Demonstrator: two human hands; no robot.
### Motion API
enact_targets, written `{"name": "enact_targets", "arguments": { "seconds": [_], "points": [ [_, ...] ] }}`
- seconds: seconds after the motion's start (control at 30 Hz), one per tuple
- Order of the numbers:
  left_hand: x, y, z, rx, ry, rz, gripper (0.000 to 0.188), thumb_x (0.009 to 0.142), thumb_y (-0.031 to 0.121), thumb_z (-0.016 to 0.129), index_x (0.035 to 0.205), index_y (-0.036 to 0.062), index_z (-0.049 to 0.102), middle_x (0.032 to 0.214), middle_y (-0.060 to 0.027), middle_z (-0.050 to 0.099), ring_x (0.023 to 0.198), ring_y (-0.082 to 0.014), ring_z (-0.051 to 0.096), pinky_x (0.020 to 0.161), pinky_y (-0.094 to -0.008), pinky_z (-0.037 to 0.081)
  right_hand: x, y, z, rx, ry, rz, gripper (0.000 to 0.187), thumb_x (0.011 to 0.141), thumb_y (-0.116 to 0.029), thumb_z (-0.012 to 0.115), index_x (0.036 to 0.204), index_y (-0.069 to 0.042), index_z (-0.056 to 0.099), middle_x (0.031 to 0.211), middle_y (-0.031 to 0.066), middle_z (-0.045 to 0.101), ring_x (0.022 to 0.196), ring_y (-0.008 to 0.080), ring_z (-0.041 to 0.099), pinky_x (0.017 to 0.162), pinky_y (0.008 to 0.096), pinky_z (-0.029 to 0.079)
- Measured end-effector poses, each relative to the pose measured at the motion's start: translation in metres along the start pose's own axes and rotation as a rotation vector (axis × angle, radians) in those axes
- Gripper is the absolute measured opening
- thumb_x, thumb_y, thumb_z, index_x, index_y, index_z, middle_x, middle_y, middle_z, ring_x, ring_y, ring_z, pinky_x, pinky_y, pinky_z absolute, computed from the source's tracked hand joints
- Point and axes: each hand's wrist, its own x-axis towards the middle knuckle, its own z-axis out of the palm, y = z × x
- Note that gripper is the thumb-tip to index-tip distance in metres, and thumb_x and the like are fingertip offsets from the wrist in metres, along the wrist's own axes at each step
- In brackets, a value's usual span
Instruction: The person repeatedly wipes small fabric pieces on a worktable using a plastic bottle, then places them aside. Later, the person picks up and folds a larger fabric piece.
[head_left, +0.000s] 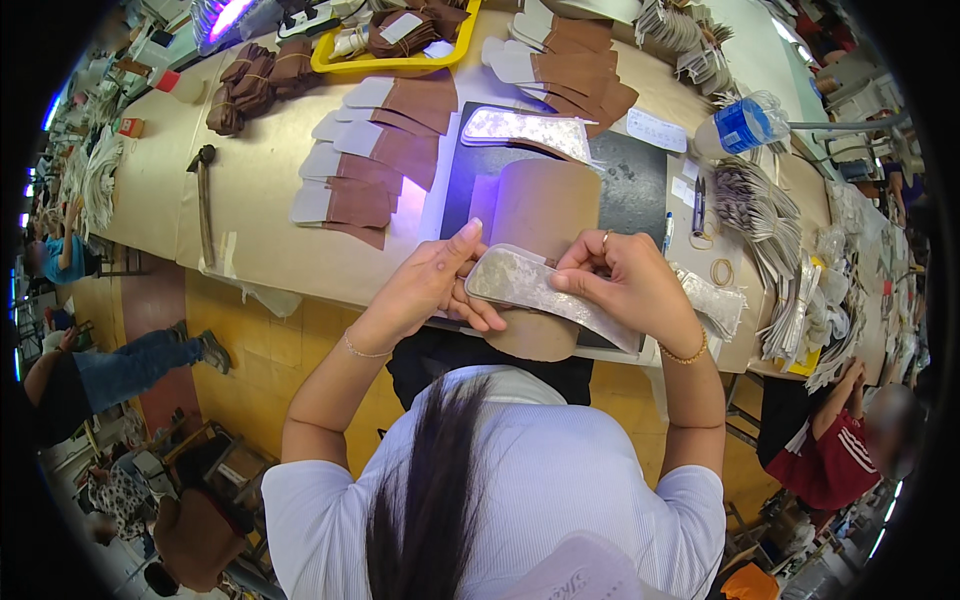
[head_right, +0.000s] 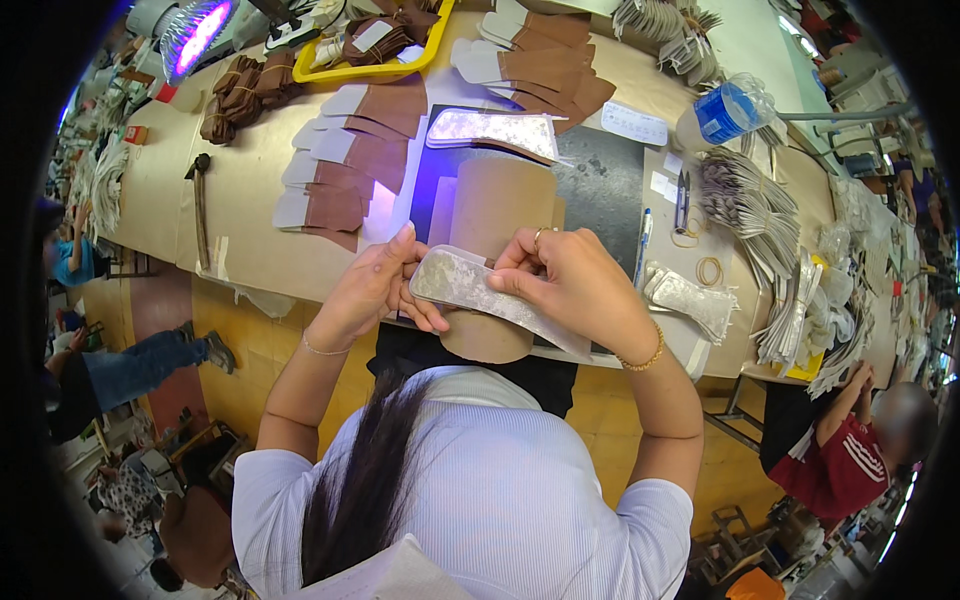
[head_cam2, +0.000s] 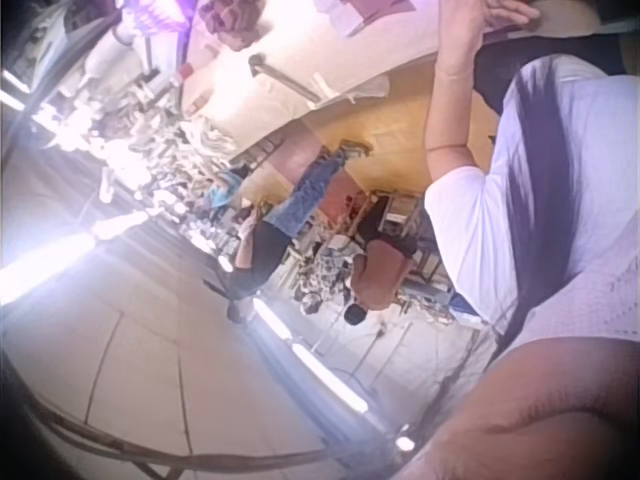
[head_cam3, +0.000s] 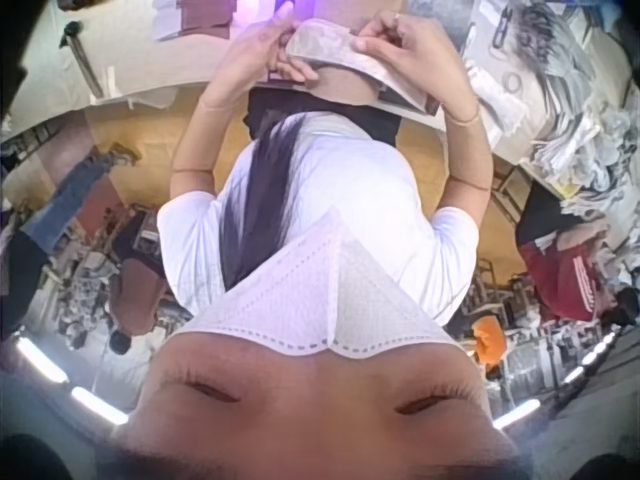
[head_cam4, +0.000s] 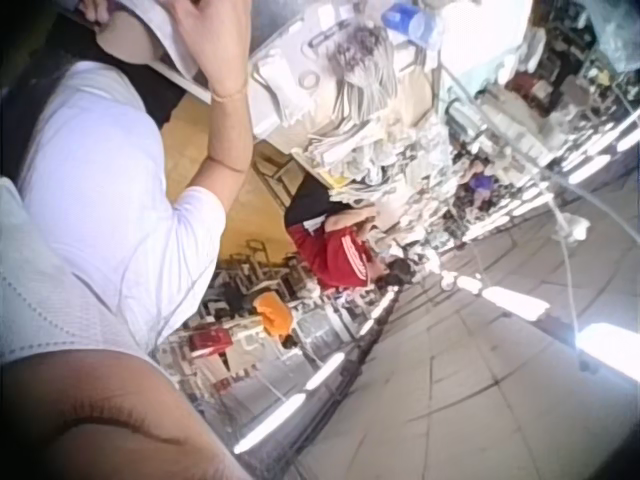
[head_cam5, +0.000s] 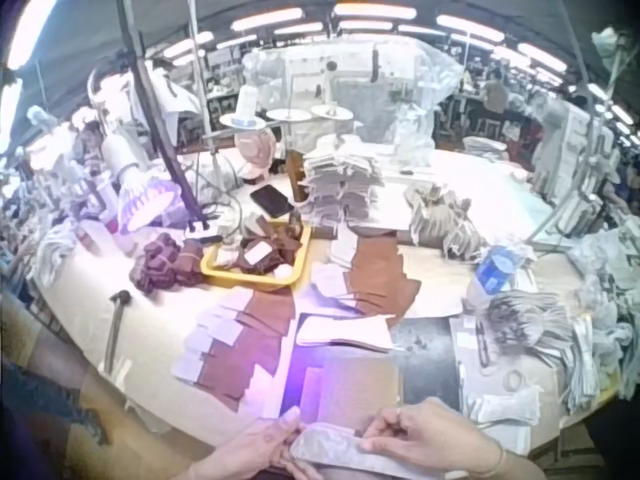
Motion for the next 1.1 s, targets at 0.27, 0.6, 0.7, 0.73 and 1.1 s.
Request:
{"name": "enact_targets", "arguments": {
  "seconds": [0.27,0.6,0.7,0.73,1.1],
  "points": [
    [-0.001,0.005,0.003,-0.092,-0.021,-0.020,0.065,0.100,0.052,0.044,0.110,-0.0106,0.057,0.091,-0.0184,0.068,0.069,-0.0215,0.072,0.056,-0.0230,0.059,0.001,-0.002,0.000,-0.014,0.004,0.006,0.023,0.083,-0.021,0.075,0.086,0.002,0.068,0.069,0.0108,0.066,0.058,0.0153,0.060,0.058,0.0281,0.048],
    [0.008,-0.004,0.003,-0.032,0.013,-0.061,0.031,0.096,0.024,0.062,0.106,-0.0050,0.060,0.089,-0.0141,0.068,0.068,-0.0179,0.072,0.057,-0.0220,0.058,-0.003,0.015,-0.013,0.138,-0.040,0.021,0.027,0.077,-0.014,0.079,0.097,-0.002,0.066,0.068,0.0041,0.064,0.062,0.0081,0.058,0.060,0.0245,0.047],
    [0.007,-0.007,0.001,-0.032,0.017,-0.048,0.033,0.096,0.027,0.062,0.105,-0.0044,0.060,0.089,-0.0138,0.068,0.068,-0.0178,0.071,0.058,-0.0214,0.058,-0.017,0.031,-0.024,0.320,-0.013,0.035,0.042,0.074,-0.007,0.081,0.110,-0.004,0.060,0.072,0.0002,0.061,0.068,0.0048,0.057,0.064,0.0219,0.047],
    [0.008,-0.008,0.001,-0.043,0.021,-0.046,0.031,0.096,0.024,0.062,0.105,-0.0048,0.060,0.088,-0.0144,0.068,0.067,-0.0180,0.071,0.057,-0.0220,0.058,-0.021,0.037,-0.024,0.398,0.001,0.048,0.048,0.073,-0.005,0.082,0.115,-0.004,0.058,0.074,-0.0009,0.061,0.070,0.0041,0.056,0.065,0.0211,0.047],
    [0.013,-0.014,-0.009,0.076,-0.009,-0.078,0.032,0.097,0.030,0.061,0.102,-0.0011,0.061,0.083,-0.0091,0.068,0.067,-0.0153,0.071,0.054,-0.0187,0.054,-0.020,0.073,0.003,0.543,0.196,0.159,0.047,0.075,-0.006,0.082,0.112,-0.006,0.053,0.077,-0.0024,0.059,0.071,0.0035,0.055,0.064,0.0184,0.046]
  ]
}}
